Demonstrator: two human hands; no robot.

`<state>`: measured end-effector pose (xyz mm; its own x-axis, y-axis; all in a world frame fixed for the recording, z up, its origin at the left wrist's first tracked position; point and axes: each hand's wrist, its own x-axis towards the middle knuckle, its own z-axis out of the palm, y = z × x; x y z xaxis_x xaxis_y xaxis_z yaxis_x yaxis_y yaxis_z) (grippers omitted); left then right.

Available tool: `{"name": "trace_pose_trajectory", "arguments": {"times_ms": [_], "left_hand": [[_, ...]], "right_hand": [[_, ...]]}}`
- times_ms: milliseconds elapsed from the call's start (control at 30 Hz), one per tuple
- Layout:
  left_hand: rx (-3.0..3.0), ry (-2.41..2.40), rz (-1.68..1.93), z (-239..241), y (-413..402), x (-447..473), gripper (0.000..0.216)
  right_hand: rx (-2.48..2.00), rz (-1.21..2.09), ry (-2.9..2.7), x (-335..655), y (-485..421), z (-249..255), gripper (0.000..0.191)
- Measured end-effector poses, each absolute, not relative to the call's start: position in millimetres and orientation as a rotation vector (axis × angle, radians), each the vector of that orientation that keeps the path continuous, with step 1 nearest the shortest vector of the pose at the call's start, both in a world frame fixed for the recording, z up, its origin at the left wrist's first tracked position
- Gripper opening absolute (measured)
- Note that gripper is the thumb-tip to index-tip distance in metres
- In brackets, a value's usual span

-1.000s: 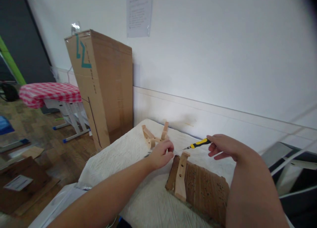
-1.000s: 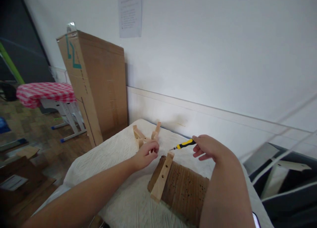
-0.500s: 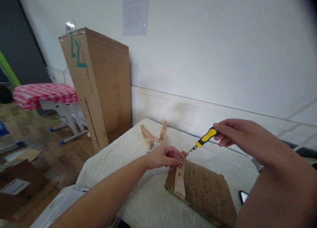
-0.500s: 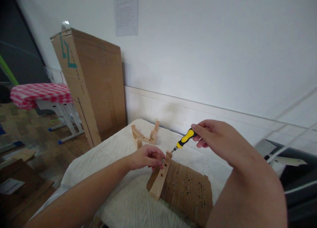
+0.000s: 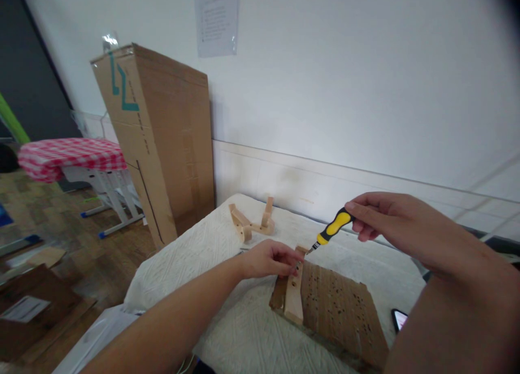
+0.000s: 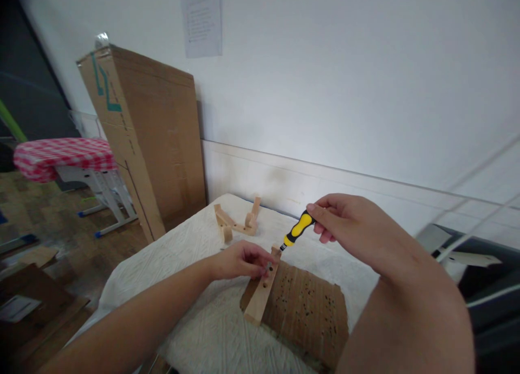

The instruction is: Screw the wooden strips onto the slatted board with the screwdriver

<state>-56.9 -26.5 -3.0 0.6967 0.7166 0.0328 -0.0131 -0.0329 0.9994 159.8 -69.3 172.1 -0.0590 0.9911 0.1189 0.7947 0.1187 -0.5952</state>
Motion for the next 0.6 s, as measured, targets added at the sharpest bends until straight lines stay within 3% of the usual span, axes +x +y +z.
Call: {"name": "trace_pose_trajectory", "arguments": {"times_ms": [100,600], "left_hand": [[1.551,0.597,0.611,-0.6,-26.5,-59.0,0.022],[1.936,0.571,0.611,3.8,-25.9,-59.2,0.012]], "right_hand": [[-1.738,0.515,-1.928,160.5,-68.2,171.0,0.03],[-1.697,0.685,-2.052,161.4,-65.4,162.3,0.026]]}}
